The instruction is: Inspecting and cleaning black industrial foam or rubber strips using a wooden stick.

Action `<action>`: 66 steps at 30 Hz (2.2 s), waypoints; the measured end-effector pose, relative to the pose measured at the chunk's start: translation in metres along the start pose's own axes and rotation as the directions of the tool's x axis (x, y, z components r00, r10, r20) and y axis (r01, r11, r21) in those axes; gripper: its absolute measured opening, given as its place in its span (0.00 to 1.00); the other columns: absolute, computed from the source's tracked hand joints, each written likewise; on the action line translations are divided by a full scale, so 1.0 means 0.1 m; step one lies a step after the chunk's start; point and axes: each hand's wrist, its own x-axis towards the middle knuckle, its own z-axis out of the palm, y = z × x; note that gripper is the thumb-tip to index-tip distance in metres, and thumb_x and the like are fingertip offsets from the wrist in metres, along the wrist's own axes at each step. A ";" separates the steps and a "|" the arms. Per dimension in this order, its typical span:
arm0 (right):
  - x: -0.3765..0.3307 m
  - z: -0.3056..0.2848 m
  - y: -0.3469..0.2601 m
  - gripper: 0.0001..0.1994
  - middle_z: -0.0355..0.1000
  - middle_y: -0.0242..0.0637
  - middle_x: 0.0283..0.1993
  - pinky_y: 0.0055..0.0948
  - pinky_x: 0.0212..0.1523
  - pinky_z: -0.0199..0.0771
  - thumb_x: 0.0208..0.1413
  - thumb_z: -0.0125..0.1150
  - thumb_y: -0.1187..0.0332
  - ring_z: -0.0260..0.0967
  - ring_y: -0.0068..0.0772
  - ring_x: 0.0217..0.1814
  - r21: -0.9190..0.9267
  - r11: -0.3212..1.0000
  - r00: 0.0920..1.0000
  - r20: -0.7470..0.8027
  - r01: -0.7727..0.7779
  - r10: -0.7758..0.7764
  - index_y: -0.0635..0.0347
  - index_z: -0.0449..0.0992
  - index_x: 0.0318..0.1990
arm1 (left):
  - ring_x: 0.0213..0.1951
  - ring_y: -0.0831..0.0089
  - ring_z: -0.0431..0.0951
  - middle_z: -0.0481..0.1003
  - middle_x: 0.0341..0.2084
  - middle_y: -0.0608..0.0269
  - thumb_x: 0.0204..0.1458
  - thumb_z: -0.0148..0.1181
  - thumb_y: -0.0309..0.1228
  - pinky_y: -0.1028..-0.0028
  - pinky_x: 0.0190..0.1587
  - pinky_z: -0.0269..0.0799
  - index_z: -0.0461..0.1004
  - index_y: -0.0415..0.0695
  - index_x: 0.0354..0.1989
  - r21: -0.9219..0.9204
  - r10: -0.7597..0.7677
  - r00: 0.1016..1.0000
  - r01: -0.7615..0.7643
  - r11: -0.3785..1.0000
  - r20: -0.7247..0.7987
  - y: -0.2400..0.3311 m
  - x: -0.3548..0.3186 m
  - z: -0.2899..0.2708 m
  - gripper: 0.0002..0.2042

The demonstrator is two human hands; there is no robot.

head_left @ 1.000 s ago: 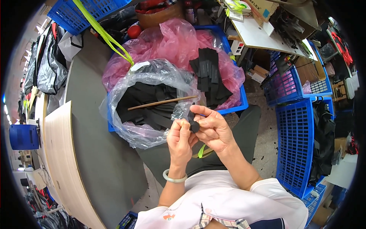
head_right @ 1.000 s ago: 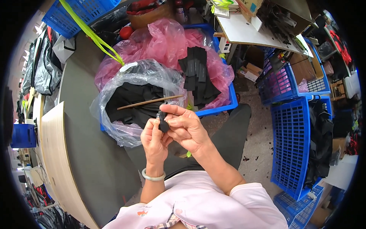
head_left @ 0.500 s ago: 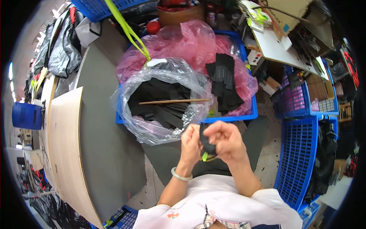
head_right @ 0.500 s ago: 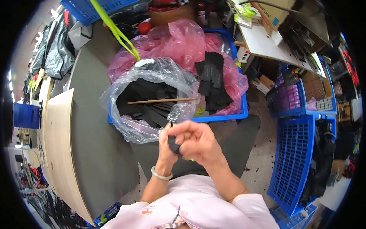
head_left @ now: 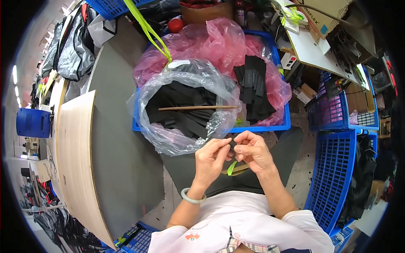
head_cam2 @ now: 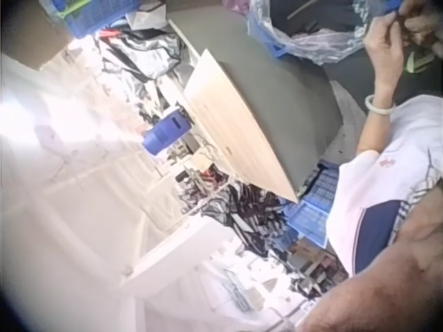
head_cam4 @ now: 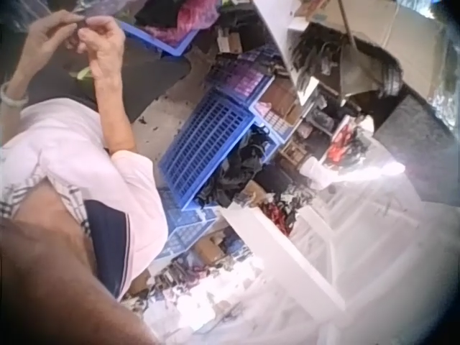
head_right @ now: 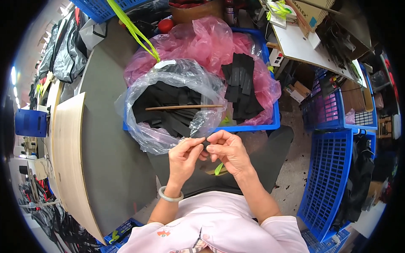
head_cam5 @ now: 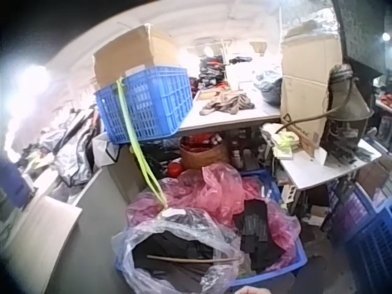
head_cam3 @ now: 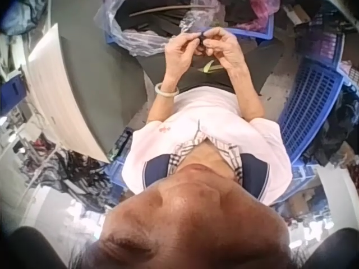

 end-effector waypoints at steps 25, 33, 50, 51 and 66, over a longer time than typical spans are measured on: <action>0.27 -0.06 0.24 0.08 0.67 0.33 0.33 0.21 0.27 0.69 0.44 0.64 0.78 0.67 0.20 0.29 -0.654 0.626 0.859 0.074 0.425 -0.506 0.65 0.71 0.32 | 0.17 0.74 0.73 0.74 0.21 0.55 0.52 0.48 0.22 0.79 0.17 0.69 0.66 0.37 0.33 -0.426 -0.410 0.909 0.344 0.837 -0.072 -0.30 0.19 -0.12 0.03; 0.16 0.13 0.18 0.09 0.69 0.42 0.31 0.30 0.29 0.71 0.39 0.67 0.76 0.70 0.41 0.30 -0.848 0.089 0.598 0.290 0.522 -0.747 0.66 0.71 0.28 | 0.15 0.77 0.72 0.73 0.17 0.60 0.55 0.50 0.24 0.81 0.15 0.67 0.65 0.38 0.31 -0.357 -0.154 0.955 0.055 0.932 -0.254 -0.21 0.13 0.12 0.03; 0.25 0.05 0.14 0.06 0.65 0.39 0.25 0.32 0.26 0.67 0.43 0.60 0.78 0.65 0.39 0.26 -0.738 -0.150 0.506 0.581 0.659 -0.637 0.64 0.68 0.24 | 0.18 0.77 0.71 0.73 0.20 0.59 0.54 0.48 0.22 0.79 0.19 0.68 0.71 0.36 0.39 -0.467 -0.332 0.932 0.231 0.853 -0.146 -0.28 0.10 -0.07 0.07; 0.23 0.07 0.10 0.05 0.66 0.39 0.27 0.30 0.27 0.67 0.44 0.60 0.77 0.66 0.37 0.27 -0.757 -0.019 0.533 0.477 0.653 -0.699 0.64 0.69 0.26 | 0.18 0.76 0.72 0.74 0.21 0.58 0.54 0.48 0.22 0.79 0.19 0.67 0.71 0.36 0.39 -0.444 -0.287 0.945 0.193 0.875 -0.157 -0.28 0.08 -0.07 0.07; 0.28 -0.05 0.22 0.14 0.70 0.41 0.39 0.26 0.28 0.73 0.43 0.64 0.79 0.73 0.34 0.31 -0.881 -0.159 0.438 0.369 0.445 -0.820 0.62 0.75 0.41 | 0.19 0.70 0.76 0.75 0.25 0.51 0.53 0.44 0.20 0.74 0.21 0.76 0.67 0.34 0.48 -0.666 -0.419 0.896 0.224 0.712 -0.147 -0.28 -0.01 0.09 0.14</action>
